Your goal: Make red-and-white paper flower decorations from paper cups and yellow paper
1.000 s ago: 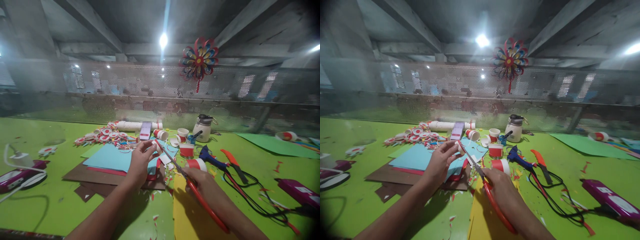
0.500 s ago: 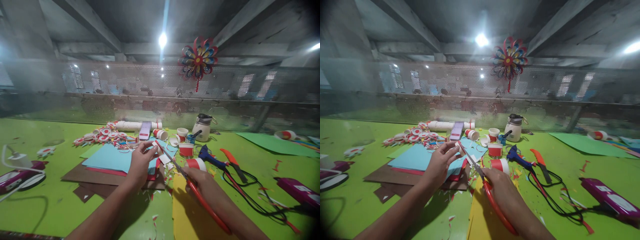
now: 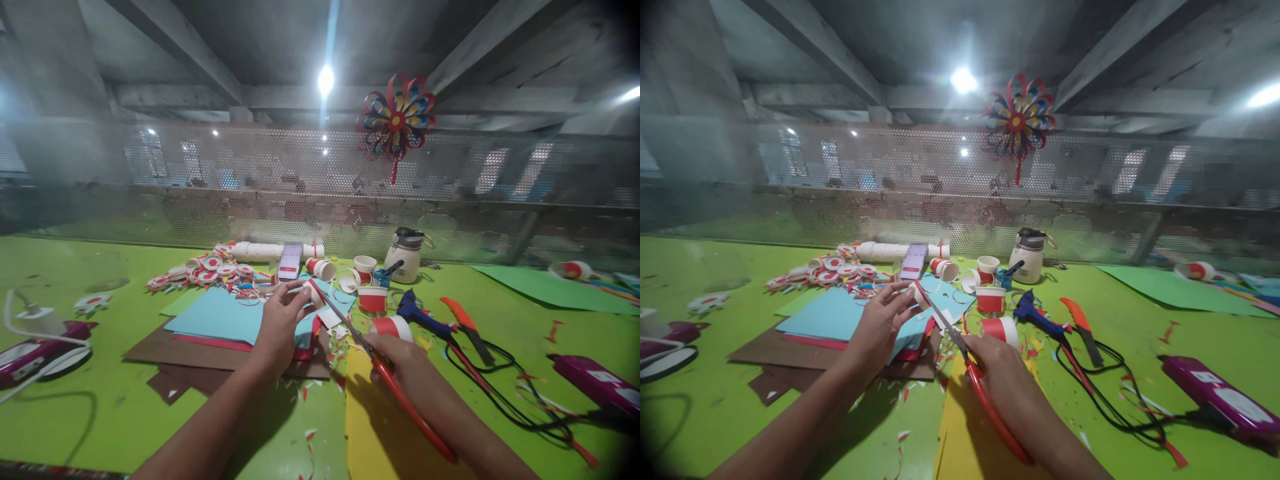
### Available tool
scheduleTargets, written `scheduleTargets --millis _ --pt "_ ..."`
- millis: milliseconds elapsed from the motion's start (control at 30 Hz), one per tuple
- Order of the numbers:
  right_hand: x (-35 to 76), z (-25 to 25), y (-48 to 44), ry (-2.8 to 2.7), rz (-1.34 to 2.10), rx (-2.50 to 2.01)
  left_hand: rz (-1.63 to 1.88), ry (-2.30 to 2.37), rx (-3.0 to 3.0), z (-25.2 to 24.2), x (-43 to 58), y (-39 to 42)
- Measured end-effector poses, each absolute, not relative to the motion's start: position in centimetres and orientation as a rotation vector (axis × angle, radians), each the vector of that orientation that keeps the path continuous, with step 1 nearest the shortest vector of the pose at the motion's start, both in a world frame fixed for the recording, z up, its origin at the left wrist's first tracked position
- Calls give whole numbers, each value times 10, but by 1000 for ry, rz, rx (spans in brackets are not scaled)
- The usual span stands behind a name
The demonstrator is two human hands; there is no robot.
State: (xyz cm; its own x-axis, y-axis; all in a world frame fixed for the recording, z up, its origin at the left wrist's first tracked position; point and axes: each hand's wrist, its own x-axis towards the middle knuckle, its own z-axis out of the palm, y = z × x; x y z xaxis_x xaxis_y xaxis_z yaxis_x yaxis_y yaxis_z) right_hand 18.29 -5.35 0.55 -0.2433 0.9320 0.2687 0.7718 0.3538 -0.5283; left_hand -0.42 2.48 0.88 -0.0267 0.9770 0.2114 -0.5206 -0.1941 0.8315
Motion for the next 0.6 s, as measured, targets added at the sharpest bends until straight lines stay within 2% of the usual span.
scheduleTargets --millis 600 --pt "180 12 -58 -2068 449 -1496 1521 673 1015 8 -4 19"
